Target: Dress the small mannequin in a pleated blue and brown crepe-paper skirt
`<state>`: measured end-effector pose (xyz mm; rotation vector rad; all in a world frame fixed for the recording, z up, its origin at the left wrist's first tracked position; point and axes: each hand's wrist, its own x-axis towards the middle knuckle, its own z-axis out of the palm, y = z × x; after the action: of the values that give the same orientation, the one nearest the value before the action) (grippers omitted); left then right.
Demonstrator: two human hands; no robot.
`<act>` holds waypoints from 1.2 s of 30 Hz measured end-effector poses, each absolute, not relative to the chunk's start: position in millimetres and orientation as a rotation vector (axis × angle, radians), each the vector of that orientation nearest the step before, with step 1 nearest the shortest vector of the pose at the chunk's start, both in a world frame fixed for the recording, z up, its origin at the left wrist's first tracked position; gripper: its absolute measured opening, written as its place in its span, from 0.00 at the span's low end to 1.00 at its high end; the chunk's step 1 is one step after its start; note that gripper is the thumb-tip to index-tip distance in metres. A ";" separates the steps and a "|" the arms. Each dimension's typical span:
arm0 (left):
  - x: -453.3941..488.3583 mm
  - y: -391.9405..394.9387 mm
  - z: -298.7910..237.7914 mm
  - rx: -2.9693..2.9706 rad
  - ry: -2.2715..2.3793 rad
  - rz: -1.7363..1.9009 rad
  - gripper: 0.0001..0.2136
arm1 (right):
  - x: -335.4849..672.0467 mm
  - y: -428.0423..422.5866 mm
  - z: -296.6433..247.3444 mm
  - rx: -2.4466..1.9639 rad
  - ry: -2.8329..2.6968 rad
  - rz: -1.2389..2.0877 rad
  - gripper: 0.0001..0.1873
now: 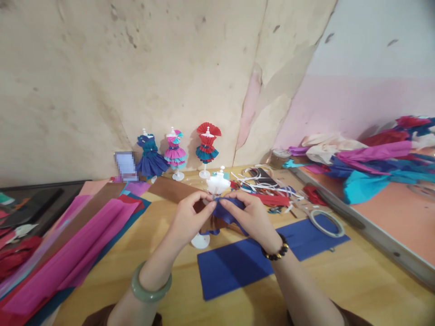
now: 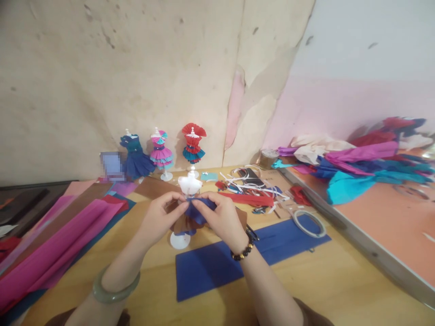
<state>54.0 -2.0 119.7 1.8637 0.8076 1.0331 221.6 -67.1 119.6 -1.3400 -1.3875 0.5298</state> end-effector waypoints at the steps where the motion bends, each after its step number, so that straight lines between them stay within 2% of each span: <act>1: 54.1 -2.1 119.7 1.857 0.805 1.038 0.07 | 220.9 -66.8 119.1 -1.343 -1.381 0.525 0.09; 36: 55.4 -4.2 121.5 1.849 0.805 1.022 0.07 | 217.0 -61.2 111.2 -1.331 -1.351 0.462 0.11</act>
<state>55.4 -4.2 121.5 1.8493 0.8051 1.0218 217.0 -61.2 111.2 -1.3311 -1.3510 0.4621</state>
